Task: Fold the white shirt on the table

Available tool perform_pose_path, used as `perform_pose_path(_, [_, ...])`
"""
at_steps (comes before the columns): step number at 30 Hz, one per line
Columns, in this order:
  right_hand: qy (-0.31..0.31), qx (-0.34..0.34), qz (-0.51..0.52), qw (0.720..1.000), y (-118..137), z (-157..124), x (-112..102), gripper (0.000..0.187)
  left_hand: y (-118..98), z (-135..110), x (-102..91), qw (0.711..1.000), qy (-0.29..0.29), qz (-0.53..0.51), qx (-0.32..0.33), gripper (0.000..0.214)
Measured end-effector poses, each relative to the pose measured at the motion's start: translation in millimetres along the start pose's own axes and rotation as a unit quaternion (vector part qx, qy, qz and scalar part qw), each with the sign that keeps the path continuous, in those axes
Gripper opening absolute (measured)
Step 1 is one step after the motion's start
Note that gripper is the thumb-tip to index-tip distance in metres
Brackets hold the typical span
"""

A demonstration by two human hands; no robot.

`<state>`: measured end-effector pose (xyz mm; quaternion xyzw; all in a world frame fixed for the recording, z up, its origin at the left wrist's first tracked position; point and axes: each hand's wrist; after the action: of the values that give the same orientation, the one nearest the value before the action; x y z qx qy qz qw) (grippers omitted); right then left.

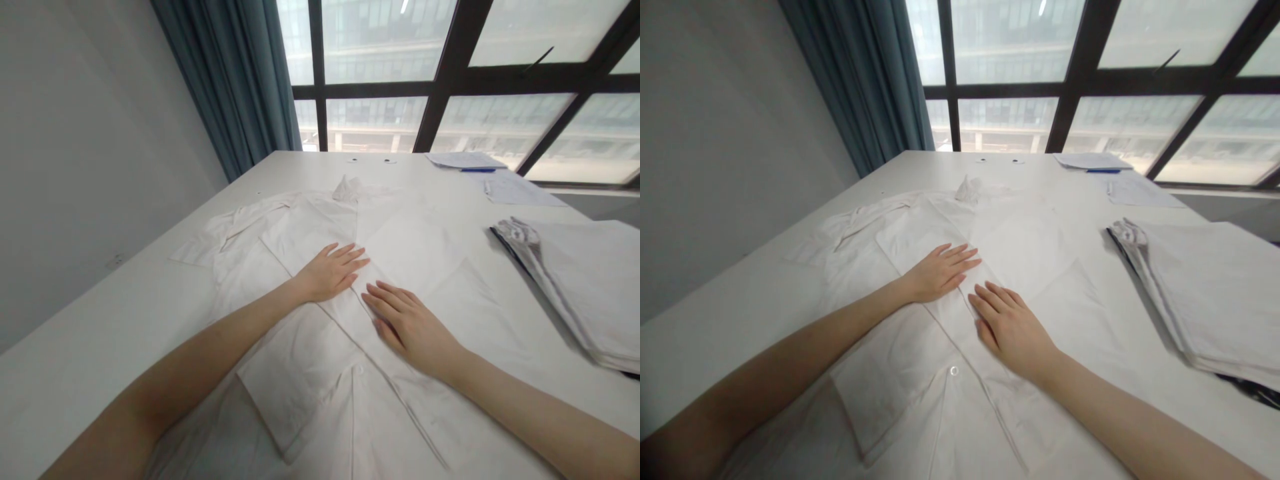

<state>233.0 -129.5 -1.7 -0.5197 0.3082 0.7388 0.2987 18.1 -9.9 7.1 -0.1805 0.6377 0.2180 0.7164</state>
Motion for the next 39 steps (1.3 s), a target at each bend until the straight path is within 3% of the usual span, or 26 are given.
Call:
perform_pose_path(8, [0.005,-0.004,0.001,1.000,1.3,0.3,1.1,0.042,0.1,2.2,4.8,0.998,0.049,-0.024,-0.038,0.051])
perform_pose_path(15, [-0.007,0.001,0.019,1.000,0.1,-0.8,1.9,0.043,13.5,8.0,10.5,0.976,0.053,0.020,-0.212,0.061])
perform_pose_path(19, [-0.002,0.005,0.020,1.000,0.4,-1.3,1.2,0.043,40.0,15.5,10.6,0.957,0.073,0.000,-0.281,0.073])
perform_pose_path(25, [0.009,0.008,0.022,1.000,1.6,-0.8,-1.2,0.043,96.3,28.0,10.7,0.927,0.104,-0.054,-0.357,0.077])
perform_pose_path(31, [0.010,0.010,0.023,1.000,0.0,0.4,-1.5,0.044,138.8,35.8,14.4,0.919,0.100,-0.056,-0.378,0.073])
perform_pose_path(39, [0.030,0.014,0.021,0.999,-1.5,1.8,-3.8,0.045,174.4,45.7,20.8,0.914,0.081,-0.048,-0.394,0.073])
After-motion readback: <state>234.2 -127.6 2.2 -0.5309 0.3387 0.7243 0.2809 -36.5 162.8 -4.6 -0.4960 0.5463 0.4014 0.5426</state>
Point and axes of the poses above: each hand's wrist, its own z-axis towards the middle knuckle, its own x-axis out of the palm, y = z × x, and after that the axes turned 4 degrees about y, right-handed
